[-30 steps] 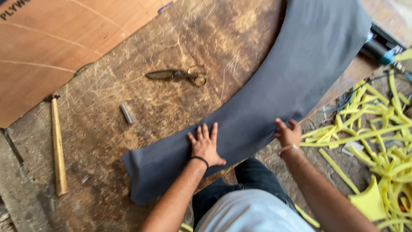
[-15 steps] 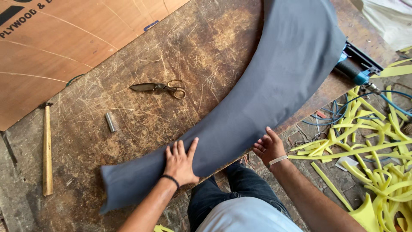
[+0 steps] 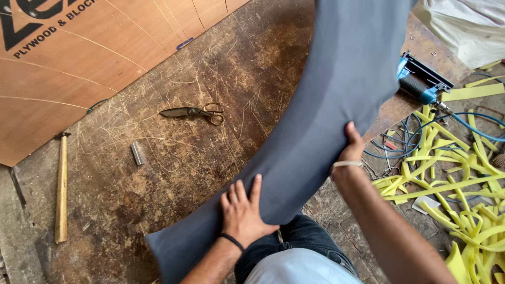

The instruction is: The person aligns a piece of dark fabric over a curved wooden frame with foam padding. They use a pneumatic staple gun to secure the fabric to the edges of the frame, trimming excess material with scissors as needed.

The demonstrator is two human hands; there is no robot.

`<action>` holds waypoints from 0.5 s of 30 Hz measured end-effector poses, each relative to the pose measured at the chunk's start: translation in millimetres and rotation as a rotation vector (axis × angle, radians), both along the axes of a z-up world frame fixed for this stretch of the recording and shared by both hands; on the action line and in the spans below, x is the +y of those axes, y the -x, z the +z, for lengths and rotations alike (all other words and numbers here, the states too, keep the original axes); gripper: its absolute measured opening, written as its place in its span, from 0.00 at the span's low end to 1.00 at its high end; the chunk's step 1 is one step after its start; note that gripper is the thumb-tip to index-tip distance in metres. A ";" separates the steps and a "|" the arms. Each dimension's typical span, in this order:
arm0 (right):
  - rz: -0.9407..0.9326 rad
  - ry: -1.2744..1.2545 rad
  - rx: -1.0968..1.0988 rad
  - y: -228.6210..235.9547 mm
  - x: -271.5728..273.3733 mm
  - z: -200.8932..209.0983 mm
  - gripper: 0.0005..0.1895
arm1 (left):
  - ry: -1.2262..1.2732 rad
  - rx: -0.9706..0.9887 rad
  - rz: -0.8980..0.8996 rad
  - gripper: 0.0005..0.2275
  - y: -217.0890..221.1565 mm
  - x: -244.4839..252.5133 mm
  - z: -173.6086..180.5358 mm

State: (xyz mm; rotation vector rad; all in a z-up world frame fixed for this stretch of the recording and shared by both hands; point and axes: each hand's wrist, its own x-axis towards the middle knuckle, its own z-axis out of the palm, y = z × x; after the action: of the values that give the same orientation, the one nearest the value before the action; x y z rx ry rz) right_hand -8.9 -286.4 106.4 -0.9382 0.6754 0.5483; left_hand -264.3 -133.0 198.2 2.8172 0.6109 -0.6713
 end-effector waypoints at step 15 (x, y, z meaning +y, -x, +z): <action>0.328 0.131 -0.842 -217.4 0.1 135.2 0.31 | 0.620 -0.470 -0.167 0.53 -125.9 -31.7 -9.8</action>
State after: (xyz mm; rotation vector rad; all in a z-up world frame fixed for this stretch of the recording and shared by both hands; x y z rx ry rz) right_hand 208.6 -286.3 241.6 -1.2910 -0.2085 0.3435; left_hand -138.5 -164.7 188.3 2.3162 0.0595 -0.1541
